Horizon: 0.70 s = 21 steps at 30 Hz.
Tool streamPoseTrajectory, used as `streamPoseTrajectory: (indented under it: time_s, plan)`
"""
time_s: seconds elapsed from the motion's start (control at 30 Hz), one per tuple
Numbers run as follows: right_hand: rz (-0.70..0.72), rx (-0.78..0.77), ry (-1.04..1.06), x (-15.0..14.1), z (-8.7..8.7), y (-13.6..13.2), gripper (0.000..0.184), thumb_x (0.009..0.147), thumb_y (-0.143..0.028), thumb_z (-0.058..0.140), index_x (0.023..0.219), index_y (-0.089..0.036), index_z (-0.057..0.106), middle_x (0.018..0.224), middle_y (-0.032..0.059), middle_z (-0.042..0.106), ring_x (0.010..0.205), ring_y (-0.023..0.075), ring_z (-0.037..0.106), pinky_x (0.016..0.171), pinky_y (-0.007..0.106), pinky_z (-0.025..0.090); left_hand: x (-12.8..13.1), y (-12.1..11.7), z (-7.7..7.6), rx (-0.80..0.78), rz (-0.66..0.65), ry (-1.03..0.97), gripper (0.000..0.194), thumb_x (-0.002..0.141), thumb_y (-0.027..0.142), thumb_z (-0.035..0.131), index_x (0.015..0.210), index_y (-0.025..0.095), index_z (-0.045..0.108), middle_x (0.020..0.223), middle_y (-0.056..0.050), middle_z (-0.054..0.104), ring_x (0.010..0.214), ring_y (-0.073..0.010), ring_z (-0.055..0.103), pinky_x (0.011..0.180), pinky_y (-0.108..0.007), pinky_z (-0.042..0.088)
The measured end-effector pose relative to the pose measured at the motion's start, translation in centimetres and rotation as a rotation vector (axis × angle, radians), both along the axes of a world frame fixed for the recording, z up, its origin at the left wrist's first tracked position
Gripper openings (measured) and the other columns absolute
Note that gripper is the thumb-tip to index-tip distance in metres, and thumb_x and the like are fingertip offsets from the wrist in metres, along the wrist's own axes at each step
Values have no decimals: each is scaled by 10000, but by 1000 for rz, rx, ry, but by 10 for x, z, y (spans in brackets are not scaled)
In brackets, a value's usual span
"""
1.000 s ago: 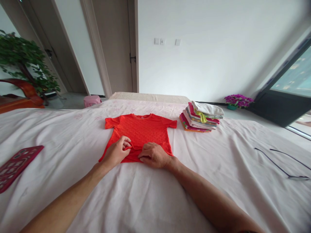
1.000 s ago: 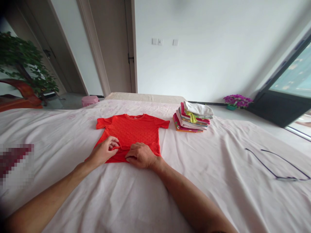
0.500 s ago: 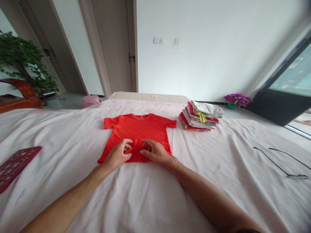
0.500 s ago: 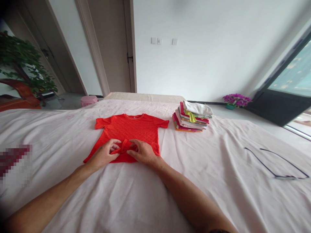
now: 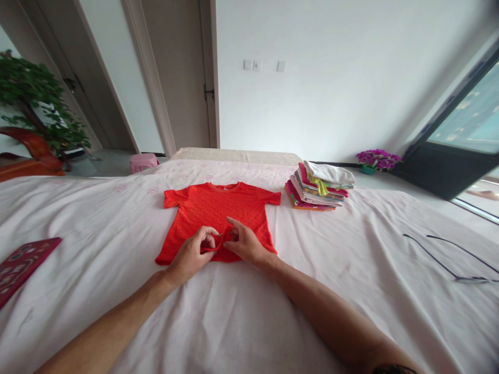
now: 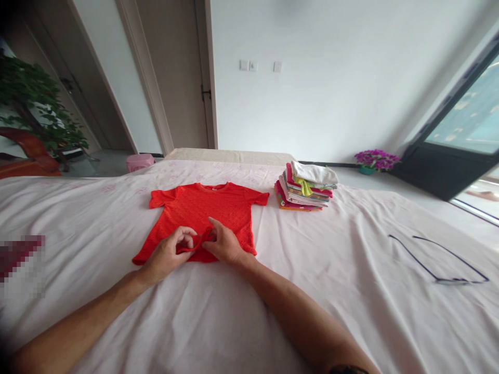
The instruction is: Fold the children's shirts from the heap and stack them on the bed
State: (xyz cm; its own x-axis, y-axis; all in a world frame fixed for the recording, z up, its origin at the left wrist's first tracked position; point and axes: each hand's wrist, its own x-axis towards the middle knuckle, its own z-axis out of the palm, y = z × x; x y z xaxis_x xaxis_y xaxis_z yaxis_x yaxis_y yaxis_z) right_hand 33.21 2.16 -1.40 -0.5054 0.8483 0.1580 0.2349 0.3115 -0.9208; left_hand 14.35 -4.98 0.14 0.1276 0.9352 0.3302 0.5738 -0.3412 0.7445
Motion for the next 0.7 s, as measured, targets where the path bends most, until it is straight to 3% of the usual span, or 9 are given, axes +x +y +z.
streamPoseTrajectory:
  time_s: [0.13, 0.27, 0.4, 0.53, 0.7]
  plan:
    - [-9, 28, 41, 2, 10, -2, 682, 683, -26, 565, 1357, -131, 538, 792, -15, 685, 627, 95, 581, 593, 202, 454, -2, 1, 0, -1, 7, 48, 349, 771, 129, 580, 1101, 217, 513, 865, 14, 612, 799, -129, 612, 793, -268, 494]
    - [152, 87, 106, 11, 23, -1, 412, 680, -12, 499, 998, -156, 718, 849, 8, 720, 725, 111, 634, 678, 214, 489, -8, 0, 7, -22, -47, 140, 314, 759, 94, 558, 1048, 218, 566, 938, -17, 638, 830, -148, 612, 765, -267, 498]
    - [341, 201, 36, 26, 31, 6, 321, 657, 23, 475, 756, -160, 719, 842, 22, 725, 791, 126, 656, 759, 237, 500, -17, -1, 15, -11, -179, 340, 282, 734, 46, 504, 920, 218, 627, 922, -23, 635, 854, -162, 602, 773, -267, 472]
    - [391, 307, -89, 37, 35, 12, 359, 633, 61, 470, 737, -170, 724, 828, 12, 725, 785, 124, 655, 772, 233, 491, -23, 0, 18, 31, -249, 432, 329, 731, 27, 469, 927, 224, 643, 919, -21, 643, 900, -174, 595, 824, -280, 446]
    - [409, 357, -317, 41, 43, 10, 426, 643, 41, 518, 901, -205, 751, 901, -8, 745, 832, 130, 659, 756, 206, 470, -28, 1, 24, -4, -331, 484, 352, 691, 23, 480, 929, 226, 641, 914, -13, 660, 865, -175, 575, 798, -282, 432]
